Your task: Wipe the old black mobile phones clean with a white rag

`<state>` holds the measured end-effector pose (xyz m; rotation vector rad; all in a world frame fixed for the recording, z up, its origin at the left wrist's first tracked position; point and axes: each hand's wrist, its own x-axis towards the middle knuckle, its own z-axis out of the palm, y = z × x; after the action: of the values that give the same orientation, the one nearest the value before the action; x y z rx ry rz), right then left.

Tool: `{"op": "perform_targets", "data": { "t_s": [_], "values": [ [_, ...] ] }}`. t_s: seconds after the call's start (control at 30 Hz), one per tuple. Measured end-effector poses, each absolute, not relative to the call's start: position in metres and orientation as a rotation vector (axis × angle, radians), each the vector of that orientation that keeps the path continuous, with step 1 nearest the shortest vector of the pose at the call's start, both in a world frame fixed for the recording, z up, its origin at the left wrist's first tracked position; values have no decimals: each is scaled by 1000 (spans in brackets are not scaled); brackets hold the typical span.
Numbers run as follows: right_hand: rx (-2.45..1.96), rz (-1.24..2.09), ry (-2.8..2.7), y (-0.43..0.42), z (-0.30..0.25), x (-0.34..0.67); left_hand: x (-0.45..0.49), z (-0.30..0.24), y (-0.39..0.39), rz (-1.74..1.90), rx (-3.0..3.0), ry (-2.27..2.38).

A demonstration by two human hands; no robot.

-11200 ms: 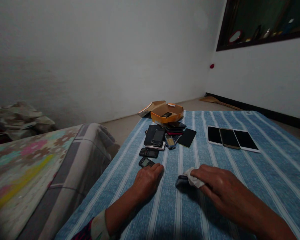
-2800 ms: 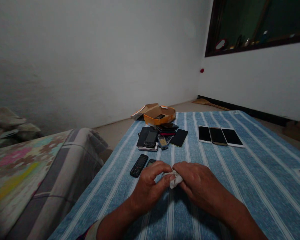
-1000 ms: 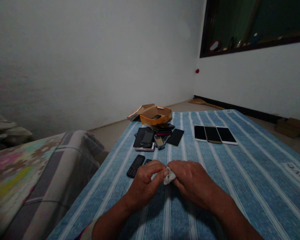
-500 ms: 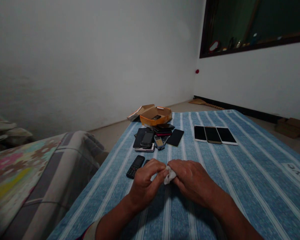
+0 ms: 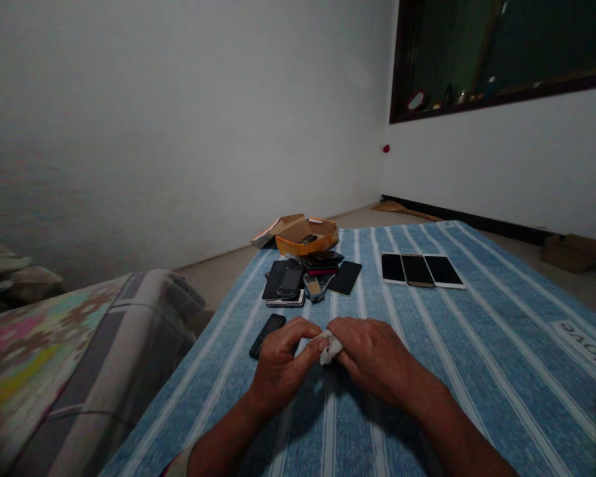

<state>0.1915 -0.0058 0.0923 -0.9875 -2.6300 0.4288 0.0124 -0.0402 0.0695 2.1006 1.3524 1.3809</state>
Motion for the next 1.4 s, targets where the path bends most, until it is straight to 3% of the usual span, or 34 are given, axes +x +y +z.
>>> {"op": "perform_targets", "data": {
  "t_s": [0.5,1.13,1.4],
  "values": [
    [-1010,312,-2557,0,86,185,15,60,-42,1541,1841,1400],
    [-746,252,-2302,6,57,191,24,84,-25,1289,1956,1257],
    [-778,146,-2278,-1,56,187,20,72,-19,1261,1649,1183]
  ]
}}
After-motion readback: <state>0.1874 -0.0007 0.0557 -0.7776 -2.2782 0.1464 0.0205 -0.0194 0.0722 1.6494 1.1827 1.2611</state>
